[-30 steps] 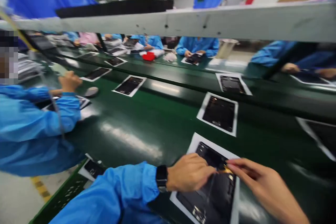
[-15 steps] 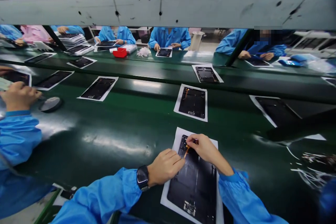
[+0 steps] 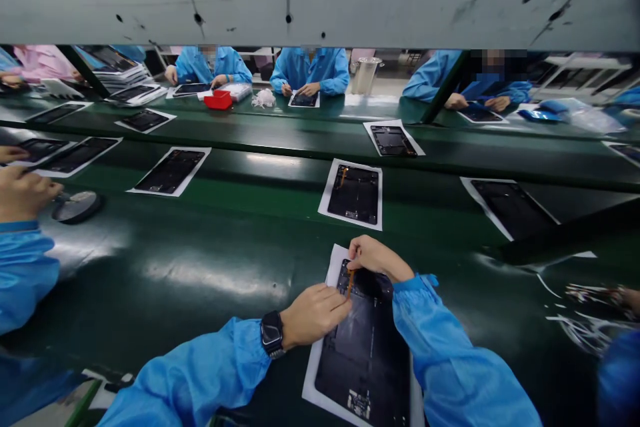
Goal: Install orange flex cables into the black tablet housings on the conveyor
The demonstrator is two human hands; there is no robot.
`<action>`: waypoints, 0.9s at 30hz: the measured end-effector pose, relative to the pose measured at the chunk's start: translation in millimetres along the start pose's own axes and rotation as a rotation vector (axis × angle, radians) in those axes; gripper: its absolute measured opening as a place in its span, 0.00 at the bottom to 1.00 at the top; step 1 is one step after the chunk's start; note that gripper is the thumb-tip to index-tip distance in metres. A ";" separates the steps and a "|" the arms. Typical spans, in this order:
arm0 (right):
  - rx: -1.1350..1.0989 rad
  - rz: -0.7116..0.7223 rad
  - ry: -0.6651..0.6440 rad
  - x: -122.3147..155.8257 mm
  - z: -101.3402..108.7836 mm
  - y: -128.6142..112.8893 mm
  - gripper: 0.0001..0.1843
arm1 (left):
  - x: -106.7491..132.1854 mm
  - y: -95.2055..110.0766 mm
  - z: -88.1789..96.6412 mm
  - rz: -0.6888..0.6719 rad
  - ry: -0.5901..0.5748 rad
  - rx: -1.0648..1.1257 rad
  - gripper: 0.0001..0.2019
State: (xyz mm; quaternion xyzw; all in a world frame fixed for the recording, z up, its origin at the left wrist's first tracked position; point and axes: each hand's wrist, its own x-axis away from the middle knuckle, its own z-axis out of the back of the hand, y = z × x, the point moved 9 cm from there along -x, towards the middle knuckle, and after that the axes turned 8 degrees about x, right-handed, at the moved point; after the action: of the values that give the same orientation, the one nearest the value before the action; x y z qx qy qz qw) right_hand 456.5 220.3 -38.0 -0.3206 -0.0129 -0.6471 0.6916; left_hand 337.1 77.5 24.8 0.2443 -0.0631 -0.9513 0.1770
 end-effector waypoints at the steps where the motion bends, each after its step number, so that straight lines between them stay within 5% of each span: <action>1: 0.021 -0.014 -0.013 -1.6 0.4 1.4 0.12 | 0.6 0.1 1.2 -0.003 0.001 0.001 0.09; 9: 0.166 0.023 0.109 30.4 4.0 -5.1 0.17 | 3.1 -1.7 5.3 -0.008 0.033 0.024 0.10; 17: 0.201 0.139 0.219 46.0 3.1 -13.8 0.13 | 4.5 -4.8 -1.6 0.057 -0.033 -0.005 0.08; 21: 0.181 0.171 0.284 53.2 3.5 -11.9 0.11 | 5.7 -3.2 2.6 0.032 0.035 0.010 0.09; 27: 0.117 0.207 0.209 45.6 4.8 -7.2 0.13 | 7.9 -1.0 -3.5 -0.009 0.028 0.008 0.12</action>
State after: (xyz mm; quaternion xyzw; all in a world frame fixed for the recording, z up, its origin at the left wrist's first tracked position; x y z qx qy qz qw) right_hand 459.3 182.4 -11.5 -0.2103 0.0547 -0.6004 0.7696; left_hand 332.0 75.4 18.1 0.2585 -0.0636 -0.9484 0.1725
